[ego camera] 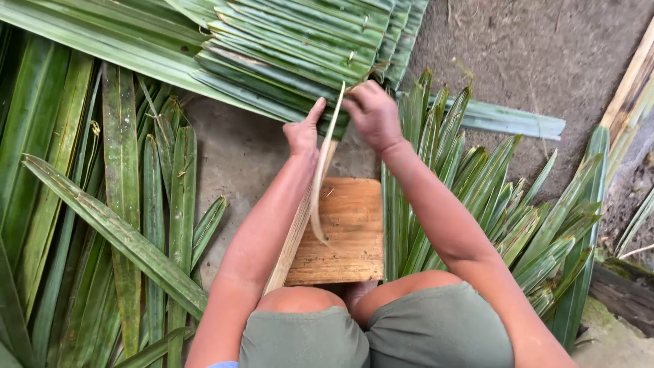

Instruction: Weaving palm leaves over a wooden lath to create a thatched panel

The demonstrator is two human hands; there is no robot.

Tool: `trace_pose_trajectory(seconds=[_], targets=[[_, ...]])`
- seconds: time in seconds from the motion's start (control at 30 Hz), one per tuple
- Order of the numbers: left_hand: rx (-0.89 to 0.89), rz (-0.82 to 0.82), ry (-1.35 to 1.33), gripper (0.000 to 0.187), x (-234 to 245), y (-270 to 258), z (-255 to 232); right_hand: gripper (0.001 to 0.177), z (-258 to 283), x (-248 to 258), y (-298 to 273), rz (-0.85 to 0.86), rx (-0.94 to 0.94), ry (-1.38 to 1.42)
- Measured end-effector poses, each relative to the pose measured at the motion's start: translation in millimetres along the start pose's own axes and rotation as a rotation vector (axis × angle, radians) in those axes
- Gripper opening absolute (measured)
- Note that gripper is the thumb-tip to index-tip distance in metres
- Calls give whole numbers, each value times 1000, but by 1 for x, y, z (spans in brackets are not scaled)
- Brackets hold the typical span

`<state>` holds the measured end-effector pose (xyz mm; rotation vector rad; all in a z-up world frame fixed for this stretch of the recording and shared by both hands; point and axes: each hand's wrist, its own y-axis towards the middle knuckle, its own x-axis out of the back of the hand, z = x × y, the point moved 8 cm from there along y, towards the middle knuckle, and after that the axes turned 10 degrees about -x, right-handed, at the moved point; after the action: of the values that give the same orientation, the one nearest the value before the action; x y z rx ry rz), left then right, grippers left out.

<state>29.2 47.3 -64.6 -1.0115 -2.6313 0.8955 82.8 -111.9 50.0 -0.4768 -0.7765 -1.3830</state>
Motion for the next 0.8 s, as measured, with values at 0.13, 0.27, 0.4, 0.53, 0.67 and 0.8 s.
trace_pose_trajectory(seconds=[0.13, 0.27, 0.4, 0.53, 0.67, 0.8], targets=[[-17, -31, 39, 81, 4, -9, -8, 3, -89, -17, -54, -63, -541, 384], [38, -39, 1, 77, -9, -33, -44, 27, -120, -79, -58, 34, -741, 911], [46, -10, 128, 109, -4, -12, -38, 29, -94, -96, -34, 11, -576, 959], [58, -27, 97, 93, 0, -16, -45, 14, -79, -52, -43, -93, -624, 652], [19, -37, -24, 59, 17, 10, -7, 21, -92, -90, -73, 111, -1096, 1003], [50, 19, -43, 58, 17, 10, -5, 19, -82, -95, -66, 163, -1081, 968]])
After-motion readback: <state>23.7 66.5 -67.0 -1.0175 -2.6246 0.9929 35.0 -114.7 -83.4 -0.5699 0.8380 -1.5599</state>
